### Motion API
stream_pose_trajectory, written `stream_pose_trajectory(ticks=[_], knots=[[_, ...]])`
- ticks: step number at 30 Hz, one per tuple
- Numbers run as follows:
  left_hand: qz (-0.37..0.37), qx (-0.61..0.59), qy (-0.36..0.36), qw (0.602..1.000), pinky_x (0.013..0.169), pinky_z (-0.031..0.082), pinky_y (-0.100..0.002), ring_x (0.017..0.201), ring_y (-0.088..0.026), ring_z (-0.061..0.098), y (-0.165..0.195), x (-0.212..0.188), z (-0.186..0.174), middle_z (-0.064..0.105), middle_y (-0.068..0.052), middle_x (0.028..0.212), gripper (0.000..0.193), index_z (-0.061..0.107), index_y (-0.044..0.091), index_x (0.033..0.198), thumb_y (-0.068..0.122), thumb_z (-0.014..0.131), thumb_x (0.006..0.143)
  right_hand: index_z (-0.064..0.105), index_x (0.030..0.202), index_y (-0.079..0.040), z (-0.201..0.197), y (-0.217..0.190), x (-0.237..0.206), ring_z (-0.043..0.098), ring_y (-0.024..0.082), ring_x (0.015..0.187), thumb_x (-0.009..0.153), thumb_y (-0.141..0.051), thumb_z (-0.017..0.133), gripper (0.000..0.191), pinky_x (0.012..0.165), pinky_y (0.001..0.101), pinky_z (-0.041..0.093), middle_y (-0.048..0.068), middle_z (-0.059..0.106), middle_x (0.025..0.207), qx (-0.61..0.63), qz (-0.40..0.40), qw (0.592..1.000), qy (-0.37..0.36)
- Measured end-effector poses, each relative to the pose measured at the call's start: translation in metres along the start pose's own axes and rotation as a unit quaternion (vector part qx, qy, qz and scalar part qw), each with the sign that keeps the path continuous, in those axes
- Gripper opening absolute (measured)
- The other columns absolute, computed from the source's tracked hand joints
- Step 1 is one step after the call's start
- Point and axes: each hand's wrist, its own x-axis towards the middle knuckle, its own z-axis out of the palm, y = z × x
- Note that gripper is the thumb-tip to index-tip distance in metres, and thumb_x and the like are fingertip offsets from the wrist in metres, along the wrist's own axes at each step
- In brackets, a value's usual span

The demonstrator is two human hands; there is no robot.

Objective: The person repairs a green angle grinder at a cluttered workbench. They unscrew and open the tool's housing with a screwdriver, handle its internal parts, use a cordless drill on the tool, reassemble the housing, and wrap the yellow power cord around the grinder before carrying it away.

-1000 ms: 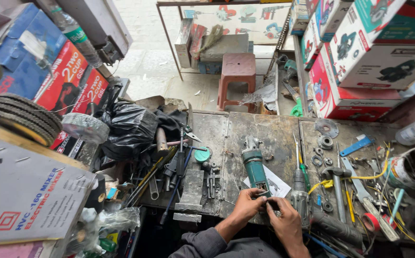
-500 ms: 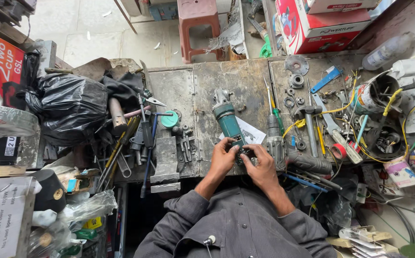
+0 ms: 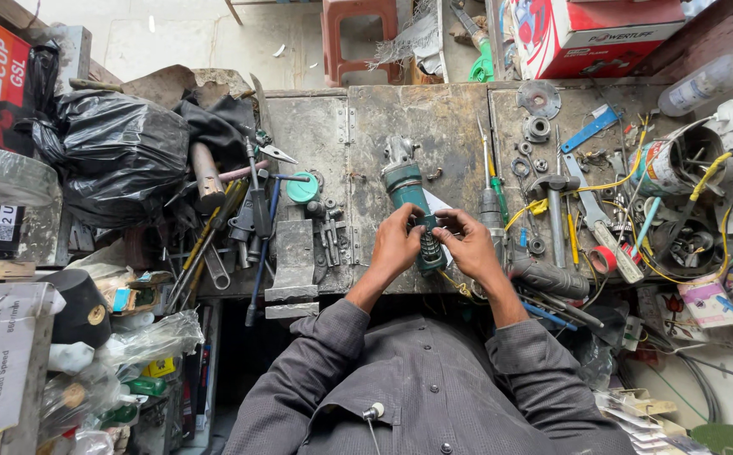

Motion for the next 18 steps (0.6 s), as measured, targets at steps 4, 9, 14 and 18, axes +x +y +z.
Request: stream_pose_trajectory(ticks=[4, 9, 14, 18], knots=[[-0.015, 0.001, -0.005, 1.000, 0.079, 0.056, -0.043, 0.093, -0.034, 0.072, -0.005, -0.001, -0.002, 0.073, -0.015, 0.102, 0.021, 0.067, 0.005, 0.104, 0.010, 0.072, 0.085, 0.069, 0.123, -0.005, -0.001, 0.002, 0.002, 0.069, 0.010, 0.091, 0.092, -0.009, 0.074, 0.032, 0.080, 0.0266, 0.056, 0.004, 0.076, 0.101, -0.029, 0.019, 0.999, -0.018], [-0.038, 0.002, 0.006, 0.999, 0.077, 0.056, -0.043, 0.089, -0.035, 0.072, -0.008, 0.000, 0.002, 0.071, -0.016, 0.103, 0.022, 0.066, 0.004, 0.104, 0.010, 0.073, 0.084, 0.069, 0.124, -0.005, -0.002, 0.003, 0.007, 0.068, 0.010, 0.090, 0.092, -0.008, 0.073, 0.032, 0.079, 0.0271, 0.056, 0.005, 0.076, 0.100, -0.011, 0.043, 0.999, -0.029], [-0.012, 0.013, 0.023, 1.000, 0.077, 0.056, -0.044, 0.089, -0.036, 0.072, -0.005, 0.003, 0.005, 0.071, -0.017, 0.102, 0.021, 0.065, 0.002, 0.103, 0.008, 0.073, 0.084, 0.070, 0.123, -0.005, -0.007, 0.000, 0.013, 0.070, 0.009, 0.092, 0.091, -0.008, 0.073, 0.032, 0.081, 0.0264, 0.057, 0.005, 0.077, 0.101, -0.009, 0.027, 0.999, -0.039], [-0.013, 0.017, 0.015, 1.000, 0.076, 0.056, -0.044, 0.087, -0.035, 0.072, -0.002, 0.005, 0.007, 0.072, -0.017, 0.098, 0.020, 0.065, 0.002, 0.101, 0.009, 0.073, 0.084, 0.070, 0.124, -0.006, -0.011, -0.005, 0.010, 0.070, 0.009, 0.090, 0.091, -0.010, 0.073, 0.033, 0.079, 0.0270, 0.058, 0.004, 0.077, 0.100, -0.014, 0.026, 0.999, -0.036]])
